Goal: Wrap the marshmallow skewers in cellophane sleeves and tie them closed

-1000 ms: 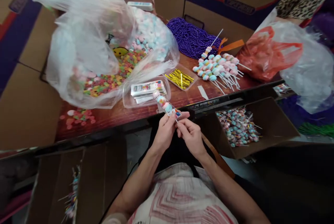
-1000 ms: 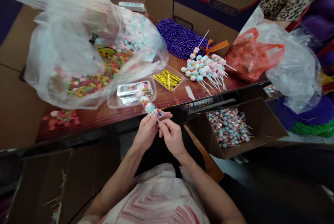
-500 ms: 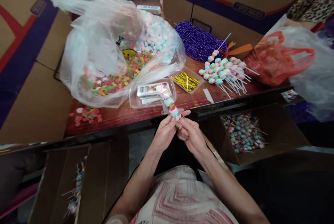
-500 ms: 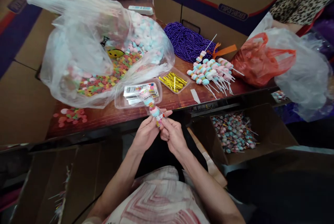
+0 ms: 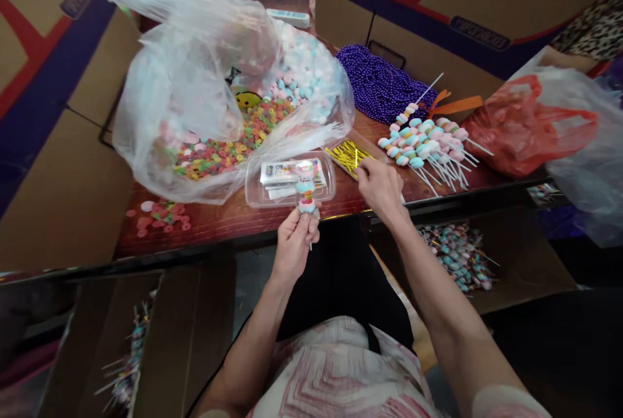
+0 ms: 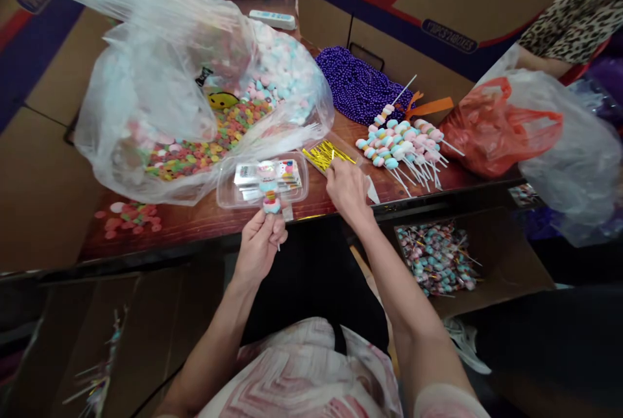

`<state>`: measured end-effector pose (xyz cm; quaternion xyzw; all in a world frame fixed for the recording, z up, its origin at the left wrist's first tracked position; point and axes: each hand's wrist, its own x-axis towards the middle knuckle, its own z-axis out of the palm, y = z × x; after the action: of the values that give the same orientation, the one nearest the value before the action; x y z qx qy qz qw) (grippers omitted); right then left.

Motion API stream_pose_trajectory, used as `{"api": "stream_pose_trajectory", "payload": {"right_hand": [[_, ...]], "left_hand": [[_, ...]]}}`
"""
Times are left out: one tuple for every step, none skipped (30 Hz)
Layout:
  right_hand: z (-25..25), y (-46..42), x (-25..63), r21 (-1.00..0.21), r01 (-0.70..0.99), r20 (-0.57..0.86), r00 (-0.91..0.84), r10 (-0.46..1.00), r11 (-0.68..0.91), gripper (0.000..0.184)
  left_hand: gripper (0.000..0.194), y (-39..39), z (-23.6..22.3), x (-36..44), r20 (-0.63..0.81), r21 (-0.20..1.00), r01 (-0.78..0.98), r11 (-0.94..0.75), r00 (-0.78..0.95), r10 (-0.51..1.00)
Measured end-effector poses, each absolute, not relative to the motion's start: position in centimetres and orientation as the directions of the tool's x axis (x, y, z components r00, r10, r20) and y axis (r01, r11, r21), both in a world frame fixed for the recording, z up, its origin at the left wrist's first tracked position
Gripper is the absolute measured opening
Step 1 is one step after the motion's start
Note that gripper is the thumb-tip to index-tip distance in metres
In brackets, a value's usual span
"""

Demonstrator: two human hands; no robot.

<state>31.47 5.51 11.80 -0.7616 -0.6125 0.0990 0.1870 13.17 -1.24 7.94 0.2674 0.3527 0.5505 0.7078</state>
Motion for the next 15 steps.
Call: {"api": "stream_pose_trajectory", "payload": {"right_hand": [[11.7, 7.1, 31.6, -0.301, 0.929, 0.065, 0.244, 0.968, -0.214, 0.026], [11.4, 8.5, 31.7, -0.221, 0.948, 0.048, 0.245, 0.968, -0.229, 0.028], [11.0, 9.7, 31.8, -0.164, 0.959, 0.025, 0.238, 0.971, -0.231, 0.029], [10.5, 10.5, 31.9, -0.127, 0.967, 0.005, 0.225, 0.974, -0.222, 0.030], [10.0, 11.2, 32.1, -0.105, 0.972, -0.006, 0.211, 0.977, -0.211, 0.031], [9.5, 11.6, 32.2, -0.093, 0.976, -0.012, 0.197, 0.980, -0.197, 0.031], [9.1, 11.8, 32.3, -0.088, 0.979, -0.013, 0.185, 0.983, -0.186, 0.032], [8.8, 11.9, 32.4, -0.088, 0.981, -0.013, 0.174, 0.985, -0.175, 0.033], [8.7, 11.8, 32.4, -0.088, 0.982, -0.016, 0.166, 0.986, -0.167, 0.033], [8.7, 11.7, 32.4, -0.087, 0.983, -0.022, 0.160, 0.987, -0.162, 0.034], [8.7, 11.6, 32.4, -0.084, 0.983, -0.027, 0.162, 0.986, -0.164, 0.034], [8.9, 11.5, 32.3, -0.079, 0.982, -0.031, 0.172, 0.985, -0.174, 0.034], [9.1, 11.4, 32.2, -0.076, 0.979, -0.030, 0.188, 0.982, -0.190, 0.034], [9.4, 11.4, 32.1, -0.078, 0.974, -0.020, 0.210, 0.978, -0.211, 0.034], [9.7, 11.3, 32.1, -0.087, 0.968, -0.003, 0.234, 0.972, -0.233, 0.034]], "left_hand": [[0.034, -1.2, 7.9, 13.2, -0.217, 0.763, -0.593, 0.257, 0.140, 0.966], [0.033, -1.3, 7.8, 13.2, -0.227, 0.761, -0.595, 0.259, 0.131, 0.965], [0.031, -1.3, 7.8, 13.2, -0.234, 0.760, -0.596, 0.258, 0.120, 0.965], [0.031, -1.3, 7.7, 13.1, -0.238, 0.758, -0.601, 0.255, 0.110, 0.965], [0.030, -1.2, 7.7, 13.1, -0.240, 0.753, -0.608, 0.252, 0.102, 0.965], [0.031, -1.1, 7.6, 13.0, -0.243, 0.745, -0.618, 0.251, 0.099, 0.965], [0.031, -1.0, 7.6, 12.8, -0.247, 0.736, -0.628, 0.253, 0.099, 0.964], [0.032, -0.8, 7.6, 12.7, -0.253, 0.724, -0.639, 0.258, 0.101, 0.962], [0.032, -0.7, 7.7, 12.6, -0.259, 0.713, -0.650, 0.262, 0.103, 0.960], [0.032, -0.5, 7.7, 12.5, -0.264, 0.703, -0.660, 0.265, 0.105, 0.959], [0.032, -0.4, 7.8, 12.4, -0.266, 0.694, -0.668, 0.269, 0.108, 0.958], [0.032, -0.3, 7.8, 12.4, -0.267, 0.689, -0.673, 0.271, 0.111, 0.957], [0.031, -0.2, 7.9, 12.5, -0.268, 0.686, -0.675, 0.273, 0.114, 0.957], [0.030, -0.1, 7.9, 12.6, -0.269, 0.686, -0.673, 0.275, 0.117, 0.956], [0.030, -0.1, 8.0, 12.7, -0.268, 0.690, -0.668, 0.278, 0.120, 0.956]]}}
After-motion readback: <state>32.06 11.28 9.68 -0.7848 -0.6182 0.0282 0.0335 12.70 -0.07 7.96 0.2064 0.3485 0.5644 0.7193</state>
